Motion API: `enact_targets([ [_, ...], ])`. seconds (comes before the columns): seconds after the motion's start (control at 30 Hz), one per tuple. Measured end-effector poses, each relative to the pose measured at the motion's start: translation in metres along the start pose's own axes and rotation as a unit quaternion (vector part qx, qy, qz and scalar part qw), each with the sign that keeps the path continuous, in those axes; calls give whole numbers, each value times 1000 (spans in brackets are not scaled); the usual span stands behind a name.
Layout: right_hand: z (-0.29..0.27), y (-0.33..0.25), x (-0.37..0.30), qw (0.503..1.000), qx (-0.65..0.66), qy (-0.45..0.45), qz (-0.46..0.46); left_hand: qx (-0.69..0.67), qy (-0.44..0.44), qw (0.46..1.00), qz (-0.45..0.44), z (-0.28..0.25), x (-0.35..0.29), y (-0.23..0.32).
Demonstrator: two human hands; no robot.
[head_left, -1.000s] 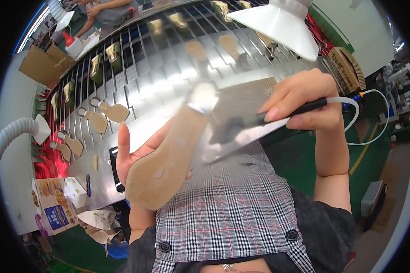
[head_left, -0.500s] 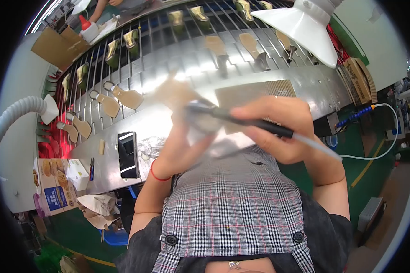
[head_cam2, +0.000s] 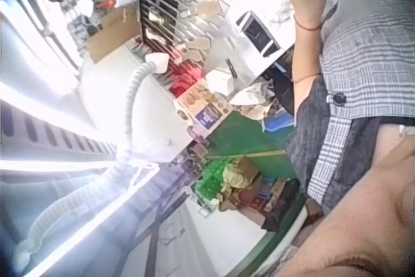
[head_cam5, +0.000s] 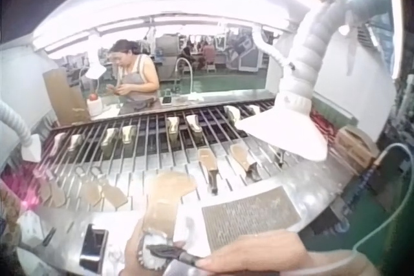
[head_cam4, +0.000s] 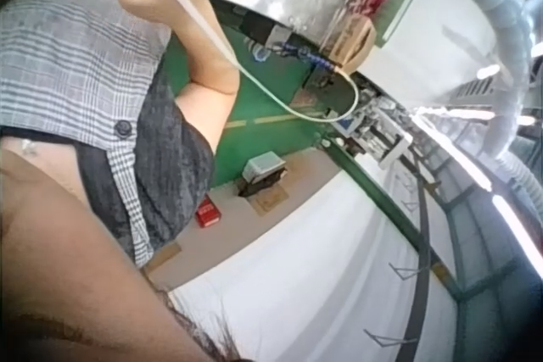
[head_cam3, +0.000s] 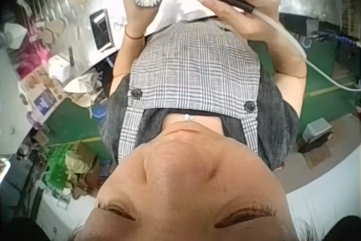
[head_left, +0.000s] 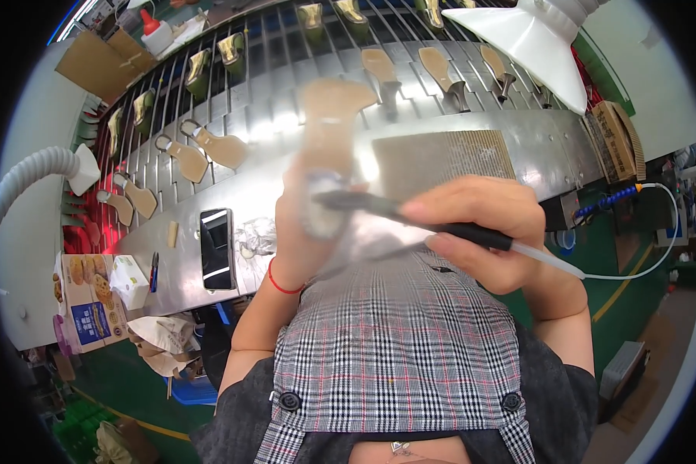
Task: Applying adhesive to shoe soles using a brush and cleaning the components with a cloth on an assembly line.
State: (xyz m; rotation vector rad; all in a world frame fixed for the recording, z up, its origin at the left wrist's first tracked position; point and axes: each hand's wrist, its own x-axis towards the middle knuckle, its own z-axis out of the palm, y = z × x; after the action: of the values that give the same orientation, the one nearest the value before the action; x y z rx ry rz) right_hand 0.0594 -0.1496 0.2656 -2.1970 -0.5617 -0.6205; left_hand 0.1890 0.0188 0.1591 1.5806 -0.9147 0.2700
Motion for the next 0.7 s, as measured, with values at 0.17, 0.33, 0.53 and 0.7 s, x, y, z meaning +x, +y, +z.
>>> enact_targets([
  [0.17,-10,-7,7,995,36,-89,-42,-85,-35,996,-21,-13,-6,1],
  [0.33,-24,-14,12,985,30,-166,-48,-111,-64,990,-49,-15,-3,6],
  [0.53,-32,-10,13,990,-63,-114,-51,-169,-109,979,-42,-23,-5,4],
  [0.7,-32,-18,10,993,-83,-78,-44,-167,-130,975,-66,-32,-5,3],
])
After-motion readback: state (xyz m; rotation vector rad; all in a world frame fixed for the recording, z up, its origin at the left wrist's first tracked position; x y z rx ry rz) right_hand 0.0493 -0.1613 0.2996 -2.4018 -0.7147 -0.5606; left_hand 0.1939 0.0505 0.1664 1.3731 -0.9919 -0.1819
